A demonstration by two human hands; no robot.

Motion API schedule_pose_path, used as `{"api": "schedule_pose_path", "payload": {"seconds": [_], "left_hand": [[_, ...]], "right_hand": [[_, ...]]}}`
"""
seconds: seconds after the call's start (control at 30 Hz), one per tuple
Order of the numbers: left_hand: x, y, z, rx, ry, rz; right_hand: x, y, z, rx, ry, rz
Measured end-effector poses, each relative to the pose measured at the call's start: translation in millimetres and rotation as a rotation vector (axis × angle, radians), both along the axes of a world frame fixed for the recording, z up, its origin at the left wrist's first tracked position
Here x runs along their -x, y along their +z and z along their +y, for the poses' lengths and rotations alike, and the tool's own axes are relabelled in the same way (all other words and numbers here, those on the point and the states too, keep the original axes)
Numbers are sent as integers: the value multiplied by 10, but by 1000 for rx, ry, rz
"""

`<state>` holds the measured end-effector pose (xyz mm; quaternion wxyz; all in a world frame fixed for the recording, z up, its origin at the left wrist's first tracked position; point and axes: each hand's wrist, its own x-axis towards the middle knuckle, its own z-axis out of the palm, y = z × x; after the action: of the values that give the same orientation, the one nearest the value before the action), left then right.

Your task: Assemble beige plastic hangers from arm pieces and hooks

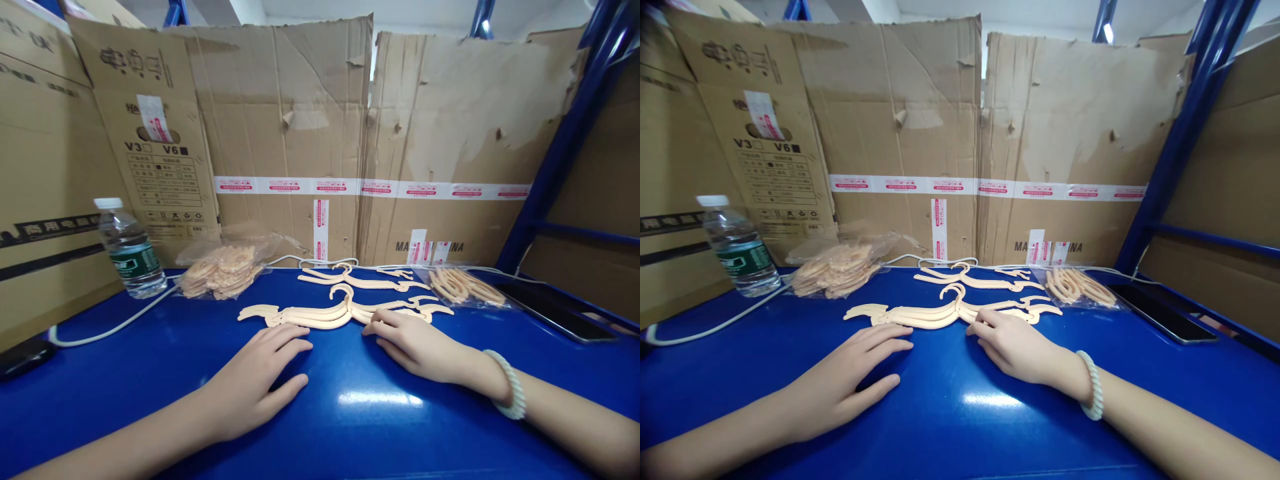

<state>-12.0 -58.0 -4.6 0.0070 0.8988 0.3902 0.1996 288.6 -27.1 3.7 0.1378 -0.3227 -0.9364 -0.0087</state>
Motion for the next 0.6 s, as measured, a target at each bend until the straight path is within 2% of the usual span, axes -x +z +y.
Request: {"api": "schedule_pose_path", "payload": {"seconds": [0.23, 0.33, 0.47, 0.53, 0.6], "left_hand": [[16, -15, 7, 8, -26, 13], [3, 29, 39, 6, -34, 17], [-15, 65, -48, -82, -86, 1], [4, -55, -220, -112, -145, 4], [41, -306, -459, -22, -224, 39]], "right_hand": [[4, -31, 25, 3, 0, 17], [-2, -42, 29, 1, 10, 28], [-6, -45, 29, -8, 10, 26], [-4, -40, 27, -12, 8, 26], [0, -30, 25, -14, 9, 23]]}}
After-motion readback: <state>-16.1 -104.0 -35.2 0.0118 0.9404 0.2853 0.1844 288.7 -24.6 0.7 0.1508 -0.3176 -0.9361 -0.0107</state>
